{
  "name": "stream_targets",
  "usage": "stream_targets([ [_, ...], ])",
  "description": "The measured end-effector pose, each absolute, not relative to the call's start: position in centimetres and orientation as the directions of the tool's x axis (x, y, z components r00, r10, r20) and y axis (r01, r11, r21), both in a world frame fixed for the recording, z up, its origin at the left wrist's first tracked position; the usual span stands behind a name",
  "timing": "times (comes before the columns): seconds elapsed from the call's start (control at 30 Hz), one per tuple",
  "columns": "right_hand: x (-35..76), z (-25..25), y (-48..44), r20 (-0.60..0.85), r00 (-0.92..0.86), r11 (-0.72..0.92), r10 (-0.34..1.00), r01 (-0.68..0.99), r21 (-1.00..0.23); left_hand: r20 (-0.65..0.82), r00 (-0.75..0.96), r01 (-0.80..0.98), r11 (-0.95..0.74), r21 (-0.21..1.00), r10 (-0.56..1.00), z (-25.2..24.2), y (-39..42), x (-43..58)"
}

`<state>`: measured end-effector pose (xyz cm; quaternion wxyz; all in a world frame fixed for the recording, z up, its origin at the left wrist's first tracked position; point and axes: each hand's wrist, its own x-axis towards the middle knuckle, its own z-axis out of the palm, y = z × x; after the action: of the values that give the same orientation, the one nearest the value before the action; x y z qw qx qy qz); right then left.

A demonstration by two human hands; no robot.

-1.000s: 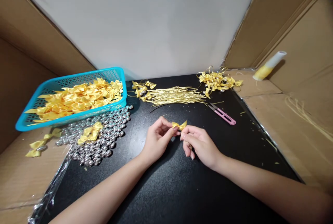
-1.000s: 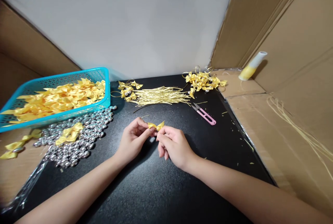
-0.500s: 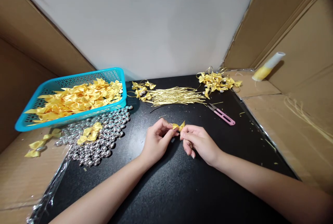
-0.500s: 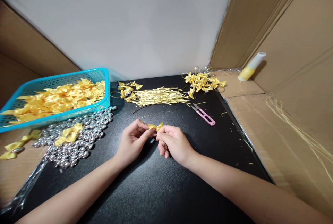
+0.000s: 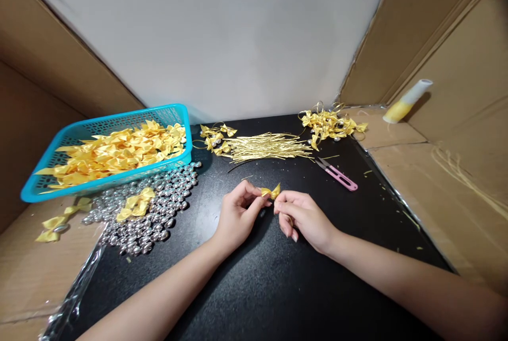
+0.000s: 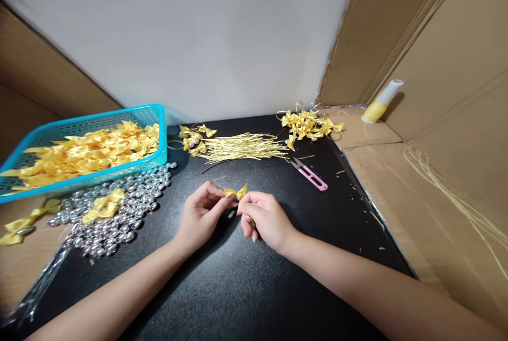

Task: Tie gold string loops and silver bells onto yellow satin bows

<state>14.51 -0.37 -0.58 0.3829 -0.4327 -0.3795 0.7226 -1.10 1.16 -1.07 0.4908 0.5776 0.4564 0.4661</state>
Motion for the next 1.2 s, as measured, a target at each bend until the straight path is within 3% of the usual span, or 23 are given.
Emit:
stream_targets([
  [0.27,14.5,-0.5,-0.4,-0.342,-0.332,-0.429,0.879,-0.239,-0.871,0.162,0.168,0.116,-0.183,0.976,0.972,-1.4,1.2,-1.2],
  [0.47,14.6,-0.2,-0.1,-0.371,-0.344,-0.463,0.862,-0.240,-0.853,0.301,0.204,0.244,-0.346,0.906,0.932,-1.6,1.1,-1.5],
  [0.83,14.4,-0.4,-0.4,-0.320,-0.323,-0.400,0.891,-0.222,-0.889,0.598,0.302,0.451,-0.664,0.596,0.742,-1.3,0.9,-1.7],
  [1.03,14.5,-0.6,-0.5,-0.253,-0.343,-0.327,0.905,-0.179,-0.928,0.685,0.382,0.453,-0.772,0.446,0.621,-1.3,0.9,-1.7],
  [1.13,14.6,-1.0,-0.9,-0.162,-0.355,-0.227,0.921,-0.151,-0.962,0.690,0.355,0.414,-0.768,0.489,0.631,-1.4,0.7,-1.9],
  [1.2,14.7,-1.3,-1.3,-0.066,-0.326,-0.101,0.943,-0.091,-0.991,0.638,0.319,0.340,-0.713,0.614,0.701,-1.4,0.5,-2.0],
])
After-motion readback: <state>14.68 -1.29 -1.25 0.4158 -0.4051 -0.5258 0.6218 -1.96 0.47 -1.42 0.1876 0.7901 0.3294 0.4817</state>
